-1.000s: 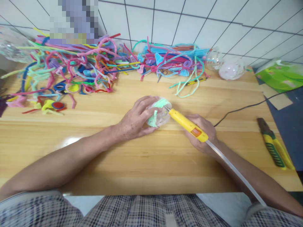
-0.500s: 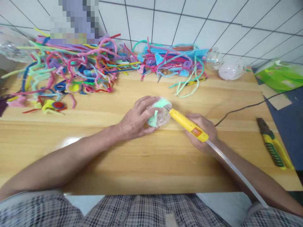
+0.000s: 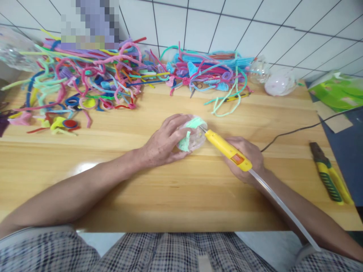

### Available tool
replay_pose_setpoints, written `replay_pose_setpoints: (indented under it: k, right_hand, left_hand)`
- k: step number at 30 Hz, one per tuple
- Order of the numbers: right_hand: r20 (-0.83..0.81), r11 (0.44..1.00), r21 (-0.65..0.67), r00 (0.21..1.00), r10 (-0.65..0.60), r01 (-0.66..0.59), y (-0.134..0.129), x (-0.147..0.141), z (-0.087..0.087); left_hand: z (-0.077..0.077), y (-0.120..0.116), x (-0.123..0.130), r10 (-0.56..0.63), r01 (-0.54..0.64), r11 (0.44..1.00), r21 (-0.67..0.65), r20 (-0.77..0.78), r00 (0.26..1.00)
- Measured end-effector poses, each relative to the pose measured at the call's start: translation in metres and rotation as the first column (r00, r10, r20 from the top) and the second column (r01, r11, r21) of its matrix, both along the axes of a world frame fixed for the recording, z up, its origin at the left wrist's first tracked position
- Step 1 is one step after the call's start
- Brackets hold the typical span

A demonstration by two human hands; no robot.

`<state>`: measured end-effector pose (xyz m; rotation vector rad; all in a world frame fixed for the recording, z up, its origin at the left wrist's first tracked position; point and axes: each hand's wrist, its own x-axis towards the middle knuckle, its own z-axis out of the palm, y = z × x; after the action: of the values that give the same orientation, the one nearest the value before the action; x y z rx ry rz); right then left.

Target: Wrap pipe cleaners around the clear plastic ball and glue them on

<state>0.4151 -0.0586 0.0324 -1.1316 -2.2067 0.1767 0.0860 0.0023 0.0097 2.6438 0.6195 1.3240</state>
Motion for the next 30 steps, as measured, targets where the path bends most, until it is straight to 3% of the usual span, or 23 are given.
replay_pose_setpoints:
  k: [3,8,20,30]
  right_hand:
    - [-0.02,0.996,0.062,0.998,0.058,-0.057,0.0,-0.003,0.007]
    - [0.041,0.996,-0.073,0.998,0.044,-0.041,-0.002,-0.005,0.011]
    - [-0.048,0.985,0.173,0.999,0.02,-0.011,0.0,-0.003,-0.006]
    - [-0.04,0.98,0.183,0.996,0.083,-0.074,0.001,-0.009,0.009]
  left_hand:
    - [0.001,0.0,0.0,0.001,-0.001,1.0,-0.013,-0.01,1.0]
    - [0.002,0.0,0.0,-0.003,0.003,1.0,-0.022,-0.011,1.0]
    - [0.001,0.001,0.0,-0.009,0.009,0.999,-0.031,0.0,1.0]
    - [0.001,0.001,0.0,-0.008,0.008,1.0,-0.008,-0.004,1.0]
